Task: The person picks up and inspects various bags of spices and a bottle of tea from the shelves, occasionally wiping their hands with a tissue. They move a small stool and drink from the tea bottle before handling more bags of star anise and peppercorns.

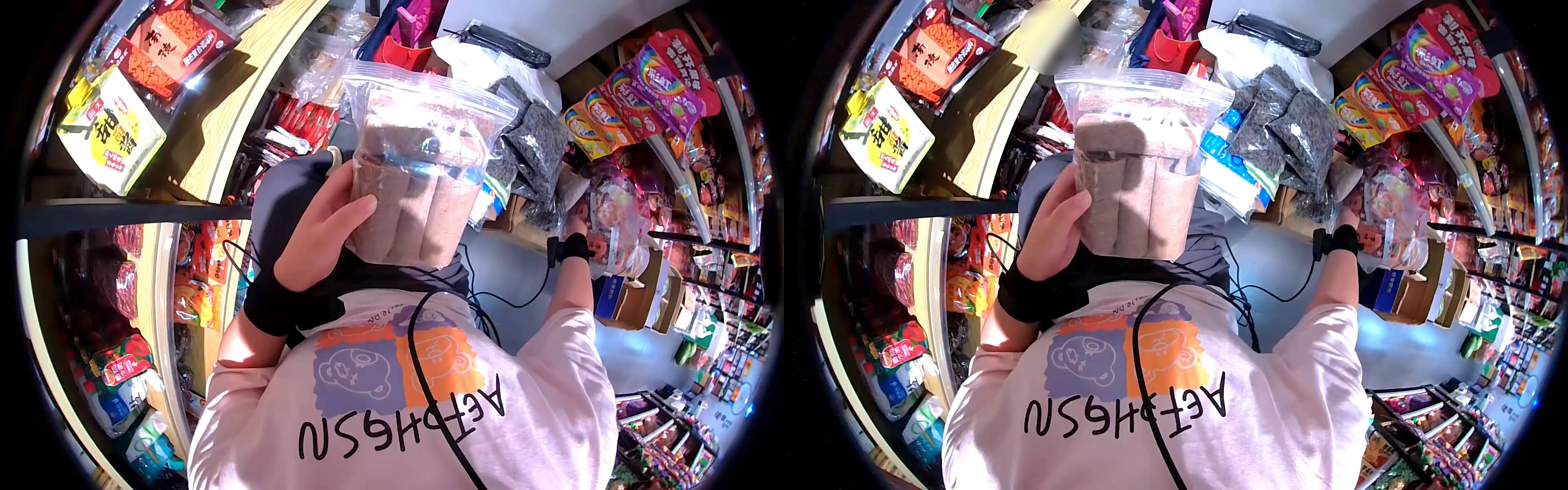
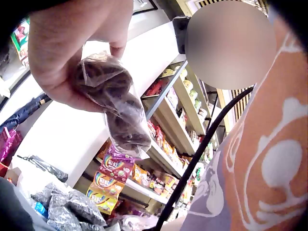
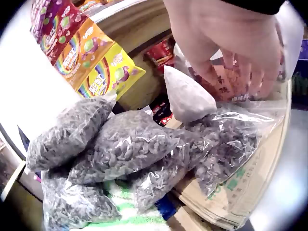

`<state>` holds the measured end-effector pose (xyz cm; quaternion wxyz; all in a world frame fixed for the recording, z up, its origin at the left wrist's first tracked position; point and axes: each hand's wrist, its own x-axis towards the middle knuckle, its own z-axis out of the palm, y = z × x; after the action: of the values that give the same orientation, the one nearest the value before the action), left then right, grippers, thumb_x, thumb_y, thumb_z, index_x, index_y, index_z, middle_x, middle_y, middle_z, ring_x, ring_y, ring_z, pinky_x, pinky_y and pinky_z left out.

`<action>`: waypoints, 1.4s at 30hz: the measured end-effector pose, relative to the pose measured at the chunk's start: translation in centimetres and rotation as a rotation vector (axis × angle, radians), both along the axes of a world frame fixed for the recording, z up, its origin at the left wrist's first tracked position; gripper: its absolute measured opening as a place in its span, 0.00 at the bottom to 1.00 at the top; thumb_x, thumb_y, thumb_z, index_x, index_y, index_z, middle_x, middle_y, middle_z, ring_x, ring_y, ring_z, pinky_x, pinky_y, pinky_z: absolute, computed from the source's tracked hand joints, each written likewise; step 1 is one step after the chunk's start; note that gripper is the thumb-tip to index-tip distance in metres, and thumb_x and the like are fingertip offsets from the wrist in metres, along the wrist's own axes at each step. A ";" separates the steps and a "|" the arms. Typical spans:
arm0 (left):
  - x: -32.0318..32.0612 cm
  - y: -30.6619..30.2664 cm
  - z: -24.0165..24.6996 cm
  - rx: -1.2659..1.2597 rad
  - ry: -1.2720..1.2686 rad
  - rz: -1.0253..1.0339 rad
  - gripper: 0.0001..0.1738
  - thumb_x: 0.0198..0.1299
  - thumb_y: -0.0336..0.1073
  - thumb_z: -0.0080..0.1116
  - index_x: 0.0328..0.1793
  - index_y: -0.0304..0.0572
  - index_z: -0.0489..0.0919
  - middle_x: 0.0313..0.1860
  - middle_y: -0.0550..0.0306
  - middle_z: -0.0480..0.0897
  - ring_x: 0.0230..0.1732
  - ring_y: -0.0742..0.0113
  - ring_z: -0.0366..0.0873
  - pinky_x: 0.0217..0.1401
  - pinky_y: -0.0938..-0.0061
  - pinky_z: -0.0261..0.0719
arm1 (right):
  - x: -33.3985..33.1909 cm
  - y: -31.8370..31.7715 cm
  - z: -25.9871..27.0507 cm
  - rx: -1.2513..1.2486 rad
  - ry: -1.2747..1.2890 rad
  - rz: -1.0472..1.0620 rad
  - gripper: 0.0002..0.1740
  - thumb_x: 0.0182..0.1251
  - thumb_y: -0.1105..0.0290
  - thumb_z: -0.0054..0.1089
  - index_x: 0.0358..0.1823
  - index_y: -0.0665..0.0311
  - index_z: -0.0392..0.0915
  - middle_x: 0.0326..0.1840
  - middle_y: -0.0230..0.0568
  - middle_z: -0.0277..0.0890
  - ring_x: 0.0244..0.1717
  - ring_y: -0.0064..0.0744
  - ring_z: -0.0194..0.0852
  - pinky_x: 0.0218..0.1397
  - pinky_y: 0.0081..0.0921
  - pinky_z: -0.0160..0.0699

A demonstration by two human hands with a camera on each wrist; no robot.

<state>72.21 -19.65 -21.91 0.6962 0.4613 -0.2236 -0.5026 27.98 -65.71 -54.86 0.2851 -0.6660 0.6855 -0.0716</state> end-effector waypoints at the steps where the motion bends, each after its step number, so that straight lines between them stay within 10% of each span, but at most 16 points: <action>1: 0.0 0.0 -0.2 -0.003 0.027 -0.003 0.28 0.66 0.34 0.48 0.70 0.35 0.60 0.62 0.57 0.71 0.63 0.72 0.66 0.65 0.76 0.61 | -0.4 -0.2 0.0 -0.133 0.514 0.363 0.17 0.55 0.70 0.56 0.48 0.60 0.74 0.46 0.48 0.75 0.49 0.51 0.74 0.49 0.41 0.75; 3: -0.1 -0.1 -0.5 -0.008 0.126 -0.010 0.28 0.66 0.34 0.48 0.71 0.35 0.60 0.62 0.57 0.71 0.63 0.72 0.66 0.65 0.76 0.62 | -0.3 -1.1 -1.0 -0.266 0.665 0.604 0.14 0.54 0.72 0.55 0.44 0.63 0.76 0.40 0.52 0.80 0.44 0.54 0.78 0.46 0.42 0.77; 5: -0.1 -0.3 -0.7 -0.009 0.270 -0.025 0.28 0.66 0.34 0.49 0.70 0.36 0.60 0.61 0.58 0.71 0.63 0.72 0.66 0.65 0.75 0.63 | -0.5 -2.4 -4.6 -0.005 -0.334 0.044 0.18 0.57 0.69 0.56 0.50 0.63 0.72 0.43 0.46 0.76 0.47 0.48 0.75 0.45 0.38 0.75; 7: -0.4 -0.6 -1.5 0.023 0.196 -0.033 0.29 0.65 0.34 0.51 0.70 0.36 0.60 0.61 0.59 0.71 0.62 0.73 0.66 0.64 0.75 0.64 | 5.8 3.0 2.6 0.140 -0.756 -0.266 0.20 0.61 0.65 0.53 0.55 0.61 0.69 0.45 0.41 0.75 0.47 0.39 0.74 0.44 0.33 0.73; 11: -1.2 -1.4 -1.8 0.094 0.091 -0.016 0.31 0.61 0.34 0.58 0.69 0.37 0.60 0.59 0.59 0.72 0.60 0.73 0.68 0.63 0.76 0.65 | 16.5 14.2 16.6 0.395 -1.008 0.128 0.24 0.68 0.61 0.49 0.63 0.61 0.63 0.52 0.38 0.74 0.50 0.29 0.73 0.50 0.26 0.70; 18: -3.0 -2.1 -2.3 0.041 -0.139 -0.081 0.35 0.57 0.28 0.63 0.68 0.37 0.58 0.59 0.58 0.71 0.59 0.75 0.68 0.62 0.77 0.67 | 23.6 27.6 29.0 0.668 -1.229 0.739 0.33 0.66 0.65 0.57 0.70 0.64 0.56 0.61 0.33 0.66 0.58 0.21 0.66 0.60 0.22 0.65; 34: -4.5 -1.2 -1.1 0.003 -0.205 -0.148 0.36 0.54 0.23 0.63 0.68 0.33 0.59 0.60 0.56 0.71 0.59 0.72 0.71 0.60 0.75 0.71 | 23.0 30.9 30.0 0.534 -1.293 0.567 0.30 0.62 0.71 0.63 0.64 0.65 0.62 0.57 0.33 0.70 0.55 0.20 0.68 0.59 0.23 0.67; 42: -4.7 -1.2 0.4 0.028 -0.733 -0.104 0.32 0.49 0.32 0.70 0.60 0.32 0.68 0.44 0.49 0.79 0.49 0.66 0.78 0.51 0.74 0.75 | 22.4 29.8 29.6 0.676 -1.398 0.597 0.38 0.59 0.74 0.62 0.70 0.63 0.54 0.60 0.36 0.69 0.56 0.24 0.69 0.57 0.23 0.69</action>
<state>67.51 -20.81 -21.48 0.5369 0.6081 -0.4746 -0.3416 50.37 -35.91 -25.26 0.8368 -0.5005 0.1294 -0.1802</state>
